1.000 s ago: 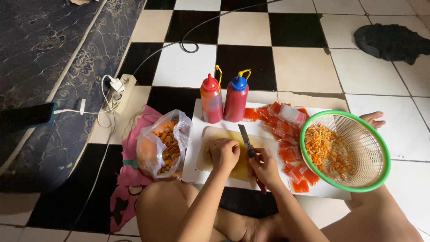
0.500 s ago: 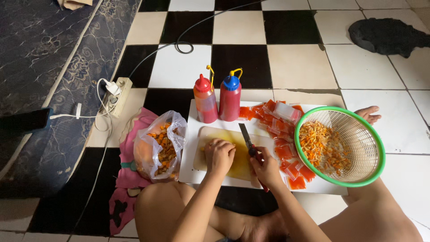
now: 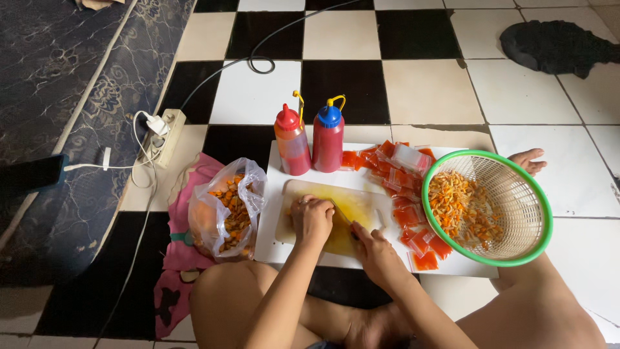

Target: The person uses a knife to chop small fried food items on a white cutting board. They then pick up the chopped pieces and place them into a green plastic basket sitting on the floor.

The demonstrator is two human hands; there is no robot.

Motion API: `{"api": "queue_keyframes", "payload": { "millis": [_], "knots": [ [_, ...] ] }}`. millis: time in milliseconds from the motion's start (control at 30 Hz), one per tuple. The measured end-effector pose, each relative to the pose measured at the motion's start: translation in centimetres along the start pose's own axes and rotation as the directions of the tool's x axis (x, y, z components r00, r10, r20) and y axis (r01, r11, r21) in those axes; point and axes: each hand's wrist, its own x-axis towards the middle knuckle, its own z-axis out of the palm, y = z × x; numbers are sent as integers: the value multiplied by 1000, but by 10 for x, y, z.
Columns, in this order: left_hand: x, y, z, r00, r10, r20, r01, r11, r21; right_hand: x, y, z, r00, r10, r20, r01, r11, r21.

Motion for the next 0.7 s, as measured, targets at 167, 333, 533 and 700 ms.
{"api": "queue_keyframes", "payload": {
  "millis": [167,333,533,700],
  "knots": [
    [6,0,-4,1000,14,26,-14,1000,9,-6,-19,-16,995,85,48,-84,996,-18],
    [15,-3,0,986,-25,167,15,998,62,-6,-18,-13,995,82,59,-84,996,27],
    [14,-4,10,992,-12,128,7,999,42,3,-2,3,994,86,67,-87,996,7],
    [10,-5,9,996,-21,81,23,1000,-13,10,4,23,991,84,101,-61,976,-211]
  ]
}}
